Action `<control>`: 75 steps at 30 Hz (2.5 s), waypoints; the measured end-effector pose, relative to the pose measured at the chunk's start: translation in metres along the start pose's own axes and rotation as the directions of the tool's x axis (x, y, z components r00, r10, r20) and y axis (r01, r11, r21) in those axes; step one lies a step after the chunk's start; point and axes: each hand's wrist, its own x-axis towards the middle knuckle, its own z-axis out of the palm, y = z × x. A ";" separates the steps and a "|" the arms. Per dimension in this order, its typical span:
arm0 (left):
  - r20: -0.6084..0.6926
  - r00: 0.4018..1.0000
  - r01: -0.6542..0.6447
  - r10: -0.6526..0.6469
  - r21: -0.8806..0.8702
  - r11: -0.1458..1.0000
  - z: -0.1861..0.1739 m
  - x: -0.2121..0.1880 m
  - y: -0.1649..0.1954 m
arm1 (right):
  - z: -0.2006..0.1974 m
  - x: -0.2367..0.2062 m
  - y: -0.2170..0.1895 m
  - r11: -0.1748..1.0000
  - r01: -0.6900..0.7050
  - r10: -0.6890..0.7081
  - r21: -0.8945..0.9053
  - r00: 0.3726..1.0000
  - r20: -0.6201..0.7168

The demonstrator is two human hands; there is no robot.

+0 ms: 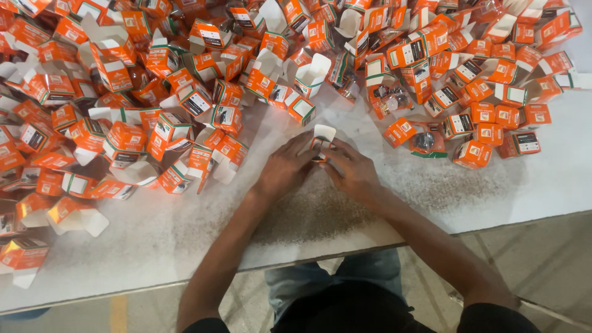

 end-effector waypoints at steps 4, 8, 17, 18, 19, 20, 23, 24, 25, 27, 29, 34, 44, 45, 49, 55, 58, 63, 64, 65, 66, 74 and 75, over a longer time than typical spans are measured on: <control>-0.019 1.000 -0.004 0.001 -0.151 0.989 -0.010 0.003 -0.006 | 0.000 0.012 -0.005 0.995 0.016 -0.013 0.102 1.000 -0.028; -0.094 0.993 -0.100 0.076 -0.279 0.955 -0.013 0.004 -0.015 | -0.007 0.022 -0.001 0.984 0.171 -0.169 0.043 0.985 -0.037; -0.087 0.986 0.086 -0.139 -0.450 0.889 0.004 -0.009 -0.036 | -0.010 0.037 -0.004 0.972 0.049 -0.063 0.230 0.996 0.056; -0.055 0.981 0.136 -0.183 -0.470 0.872 0.004 -0.009 -0.036 | -0.013 0.038 -0.004 0.969 0.057 -0.074 0.242 0.995 0.062; -0.056 0.983 0.126 -0.175 -0.485 0.866 0.005 -0.008 -0.035 | -0.015 0.038 -0.004 0.965 0.064 -0.084 0.254 0.994 0.066; -0.056 0.985 0.117 -0.166 -0.497 0.860 0.004 -0.008 -0.034 | -0.016 0.037 -0.005 0.961 0.073 -0.095 0.268 0.993 0.068; -0.018 0.969 0.187 -0.248 -0.601 0.777 0.001 -0.005 -0.027 | -0.014 0.036 -0.005 0.962 0.078 -0.096 0.261 0.994 0.058; 0.004 0.957 0.225 -0.291 -0.645 0.731 0.001 -0.003 -0.025 | -0.012 0.035 -0.005 0.951 0.036 -0.057 0.307 0.997 0.060; 0.022 0.955 0.239 -0.294 -0.643 0.727 -0.001 -0.002 -0.024 | -0.009 0.035 -0.004 0.936 -0.005 -0.019 0.352 0.998 0.065; 0.056 0.951 0.268 -0.303 -0.638 0.722 -0.004 -0.001 -0.022 | -0.004 0.035 -0.003 0.915 -0.028 0.009 0.402 0.999 0.049; 0.091 0.940 0.310 -0.329 -0.627 0.714 -0.006 -0.001 -0.021 | -0.002 0.034 -0.003 0.910 0.009 -0.014 0.415 1.000 0.007; 0.106 0.932 0.336 -0.346 -0.612 0.716 -0.006 -0.003 -0.027 | -0.008 0.037 -0.006 0.973 0.051 -0.081 0.225 0.989 0.125; 0.051 0.972 0.220 -0.231 -0.560 0.799 0.003 -0.010 -0.030 | -0.021 0.051 -0.008 0.997 0.070 -0.072 0.018 0.977 0.201; 0.042 0.970 0.223 -0.240 -0.553 0.803 0.001 -0.009 -0.028 | -0.022 0.052 -0.008 0.996 0.087 -0.085 -0.004 0.975 0.204; 0.116 0.939 0.343 -0.324 -0.411 0.845 -0.011 -0.001 -0.025 | -0.021 0.054 -0.004 0.989 0.134 -0.116 -0.061 0.965 0.237; 0.006 0.988 0.149 -0.151 -0.194 0.969 -0.014 0.010 -0.021 | -0.011 0.050 0.008 0.992 0.127 -0.122 -0.002 0.958 0.258; -0.043 0.998 0.040 -0.045 -0.104 0.994 -0.013 0.014 -0.023 | -0.002 0.046 0.012 0.989 0.131 -0.139 0.074 0.983 0.118; -0.069 0.997 -0.045 0.044 -0.013 0.999 -0.014 0.017 -0.028 | 0.007 0.044 0.020 0.982 0.065 -0.066 0.175 0.998 0.003; -0.087 0.996 -0.017 0.009 -0.094 0.995 -0.015 0.017 -0.028 | 0.008 0.044 0.021 0.969 0.065 -0.066 0.237 0.998 -0.006; -0.103 0.994 0.006 -0.024 -0.174 0.985 -0.015 0.017 -0.028 | 0.009 0.044 0.022 0.953 0.067 -0.065 0.295 0.998 -0.016; -0.118 0.991 0.024 -0.056 -0.256 0.966 -0.015 0.017 -0.028 | 0.010 0.044 0.022 0.957 0.066 -0.068 0.282 0.998 -0.002; -0.133 0.981 0.079 -0.141 -0.388 0.918 -0.016 0.015 -0.030 | 0.006 0.049 0.012 0.977 0.078 -0.081 0.198 0.997 0.006; -0.119 0.982 0.093 -0.148 -0.380 0.920 -0.017 0.015 -0.030 | 0.003 0.051 0.010 0.983 0.088 -0.095 0.163 0.995 0.033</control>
